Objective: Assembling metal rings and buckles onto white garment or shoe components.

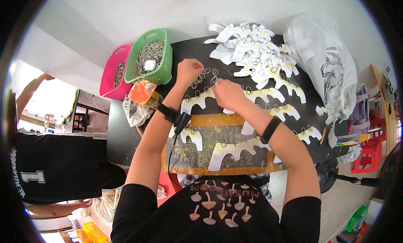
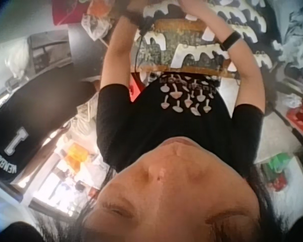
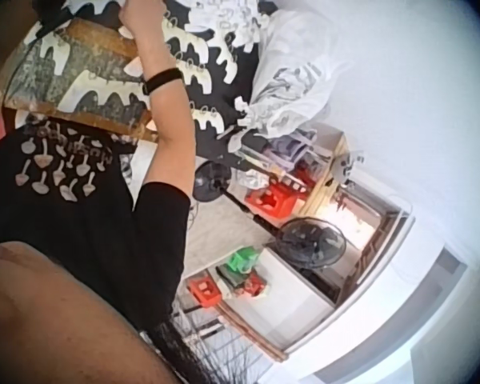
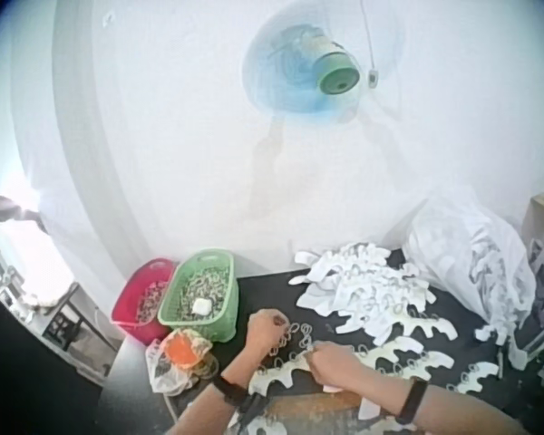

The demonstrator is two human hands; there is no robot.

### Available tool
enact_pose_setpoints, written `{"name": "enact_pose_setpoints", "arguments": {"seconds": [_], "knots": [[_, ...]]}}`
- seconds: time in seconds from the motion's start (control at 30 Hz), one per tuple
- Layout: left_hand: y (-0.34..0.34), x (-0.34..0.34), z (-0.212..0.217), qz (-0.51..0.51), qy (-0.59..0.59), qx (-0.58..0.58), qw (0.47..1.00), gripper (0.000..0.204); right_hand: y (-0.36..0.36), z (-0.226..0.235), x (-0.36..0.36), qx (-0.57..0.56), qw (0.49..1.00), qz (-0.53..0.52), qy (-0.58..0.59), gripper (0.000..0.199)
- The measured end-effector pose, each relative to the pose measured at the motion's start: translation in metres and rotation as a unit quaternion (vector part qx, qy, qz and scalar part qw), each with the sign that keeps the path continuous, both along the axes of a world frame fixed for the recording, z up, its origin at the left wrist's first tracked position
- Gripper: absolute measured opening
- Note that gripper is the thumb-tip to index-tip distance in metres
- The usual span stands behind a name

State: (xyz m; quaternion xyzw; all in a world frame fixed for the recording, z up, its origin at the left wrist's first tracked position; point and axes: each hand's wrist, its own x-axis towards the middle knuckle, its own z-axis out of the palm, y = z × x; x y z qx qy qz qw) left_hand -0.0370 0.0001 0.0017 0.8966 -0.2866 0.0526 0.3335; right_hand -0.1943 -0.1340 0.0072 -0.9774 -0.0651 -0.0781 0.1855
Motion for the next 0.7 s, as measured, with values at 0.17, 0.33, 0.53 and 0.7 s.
{"name": "enact_pose_setpoints", "arguments": {"seconds": [0.17,0.33,0.53,0.7], "knots": [[-0.004,-0.021,0.003,-0.019,0.243,-0.017,0.970,0.010,-0.021,-0.005,0.003,-0.022,0.996,-0.064,0.051,0.023],[-0.005,-0.027,-0.008,-0.033,0.252,0.013,0.967,0.011,-0.021,-0.004,0.001,0.024,0.998,-0.059,0.026,0.026],[-0.005,-0.030,-0.013,-0.009,0.139,0.075,0.987,0.017,-0.012,-0.005,0.003,0.038,0.998,-0.034,0.032,0.026],[-0.008,-0.032,-0.015,-0.015,0.066,0.106,0.992,0.020,-0.011,-0.010,0.002,0.017,0.999,-0.027,0.041,0.022]]}}
